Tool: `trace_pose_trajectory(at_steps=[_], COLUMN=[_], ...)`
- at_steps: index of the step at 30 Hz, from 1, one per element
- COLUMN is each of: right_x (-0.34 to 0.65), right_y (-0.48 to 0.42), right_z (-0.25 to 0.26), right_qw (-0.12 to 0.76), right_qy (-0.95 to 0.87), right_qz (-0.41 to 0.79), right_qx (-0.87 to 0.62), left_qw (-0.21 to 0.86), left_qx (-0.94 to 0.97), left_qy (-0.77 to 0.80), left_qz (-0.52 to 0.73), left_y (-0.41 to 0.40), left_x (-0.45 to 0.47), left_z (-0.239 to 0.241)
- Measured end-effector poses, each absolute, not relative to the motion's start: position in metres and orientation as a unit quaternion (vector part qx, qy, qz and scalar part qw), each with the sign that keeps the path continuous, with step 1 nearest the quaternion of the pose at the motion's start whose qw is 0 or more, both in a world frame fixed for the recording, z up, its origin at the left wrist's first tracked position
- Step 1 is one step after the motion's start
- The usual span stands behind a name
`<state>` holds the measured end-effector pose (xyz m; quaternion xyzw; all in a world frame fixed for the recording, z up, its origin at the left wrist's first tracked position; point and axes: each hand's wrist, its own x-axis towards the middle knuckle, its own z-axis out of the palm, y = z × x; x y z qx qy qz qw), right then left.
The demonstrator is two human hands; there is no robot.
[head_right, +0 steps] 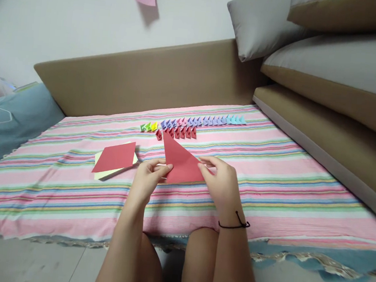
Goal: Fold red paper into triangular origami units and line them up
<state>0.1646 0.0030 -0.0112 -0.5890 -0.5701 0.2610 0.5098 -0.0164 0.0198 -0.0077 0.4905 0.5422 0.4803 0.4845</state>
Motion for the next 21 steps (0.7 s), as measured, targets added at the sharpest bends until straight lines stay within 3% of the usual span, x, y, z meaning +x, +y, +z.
trace_pose_trajectory(at_steps=[4, 8, 10, 13, 16, 21], right_x=[0.152, 0.147, 0.145, 0.141, 0.137, 0.134], right_y=[0.002, 0.002, 0.003, 0.003, 0.003, 0.001], right_z=[-0.005, -0.004, -0.004, -0.005, -0.004, -0.001], right_qw=[0.523, 0.511, 0.495, 0.463, 0.437, 0.414], right_qy=[-0.598, -0.641, -0.665, -0.696, -0.720, -0.740], right_qz=[0.236, 0.142, 0.108, 0.078, 0.060, 0.046], right_qx=[-0.560, -0.555, -0.549, -0.544, -0.536, -0.528], left_qw=[0.431, 0.132, -0.007, -0.132, -0.177, -0.136], left_qx=[0.538, 0.618, 0.683, 0.752, 0.776, 0.811], left_qy=[0.539, 0.534, 0.498, 0.455, 0.441, 0.426], left_qz=[0.485, 0.562, 0.535, 0.458, 0.413, 0.376], left_y=[0.020, 0.018, 0.014, 0.009, 0.006, 0.007], left_x=[-0.014, -0.012, -0.011, -0.009, -0.005, -0.008], left_z=[-0.009, -0.003, 0.002, 0.008, 0.010, 0.009])
